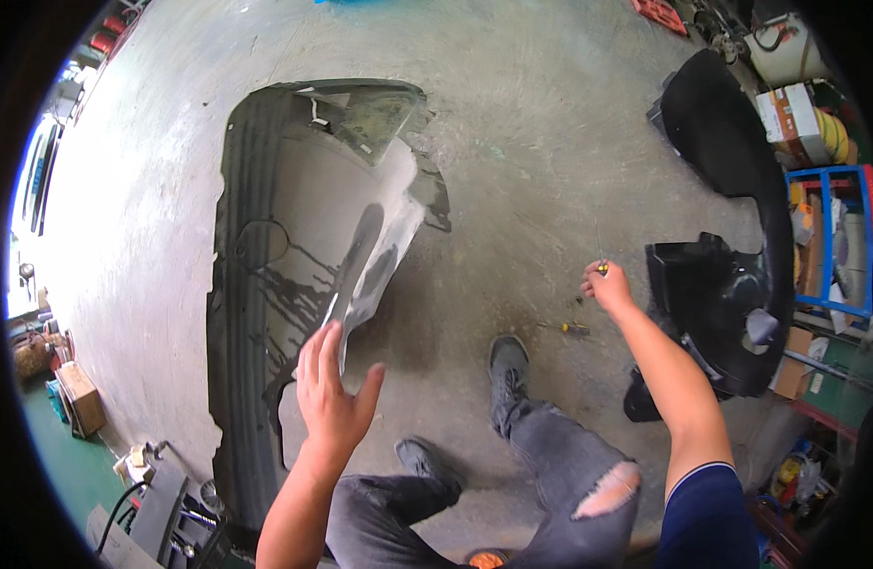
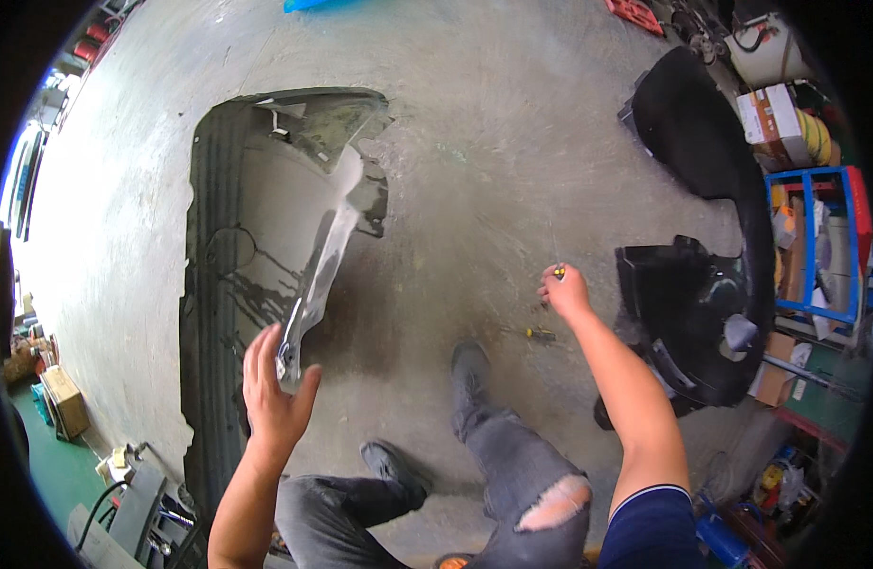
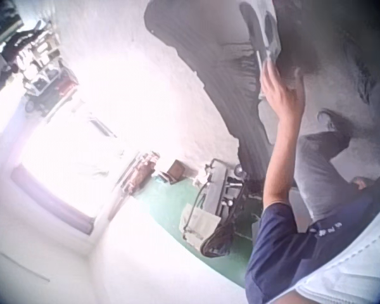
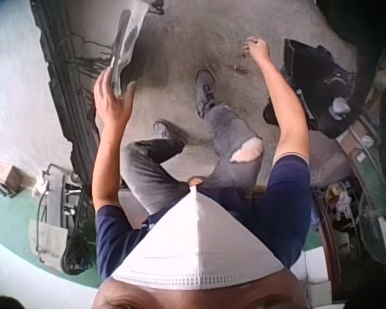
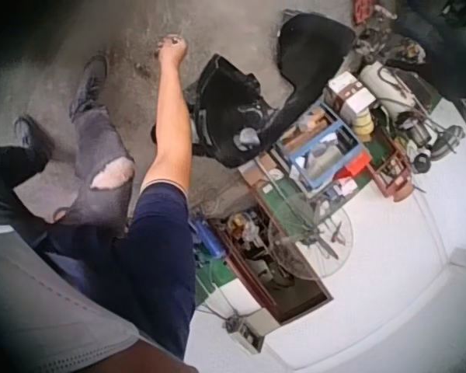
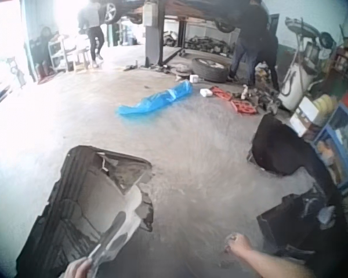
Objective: The person uses a screwdriver to pry and separate sections of a large black plastic car part, likely a wheel arch liner. They work on the edges and seams, flipping the part over to access different areas.
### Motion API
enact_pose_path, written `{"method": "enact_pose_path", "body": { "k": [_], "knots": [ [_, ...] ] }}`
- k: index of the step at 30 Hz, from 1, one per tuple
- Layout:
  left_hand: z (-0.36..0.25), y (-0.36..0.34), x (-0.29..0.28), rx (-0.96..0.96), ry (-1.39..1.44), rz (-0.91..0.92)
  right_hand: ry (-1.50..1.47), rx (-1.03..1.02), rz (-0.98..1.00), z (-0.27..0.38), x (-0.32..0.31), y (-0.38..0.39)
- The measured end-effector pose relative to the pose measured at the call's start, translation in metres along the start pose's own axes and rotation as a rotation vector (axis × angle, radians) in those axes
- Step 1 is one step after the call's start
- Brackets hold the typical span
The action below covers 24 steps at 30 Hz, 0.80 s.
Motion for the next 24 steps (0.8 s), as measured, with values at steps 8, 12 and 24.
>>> {"method": "enact_pose_path", "body": {
  "k": [8,12,24],
  "knots": [
    [-0.015,-0.109,0.078,0.206,-0.181,-0.092,0.314,-0.183,-0.067,-0.102,0.004,-0.093],
    [-0.016,-0.128,0.08,0.251,-0.239,-0.058,0.494,-0.261,-0.168,-0.136,-0.007,-0.087],
    [0.065,-0.131,-0.076,0.013,0.101,0.277,0.63,-0.082,-0.318,-0.14,-0.028,-0.035]
  ]
}}
Point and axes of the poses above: each hand's wrist, its own y-axis away from the middle knuckle, its own x-axis out of the palm, z = x × y, the point moved 7 cm from there along -y, towards the middle knuckle, and after that the axes turned 1 degree about x, right-handed, at the moved point
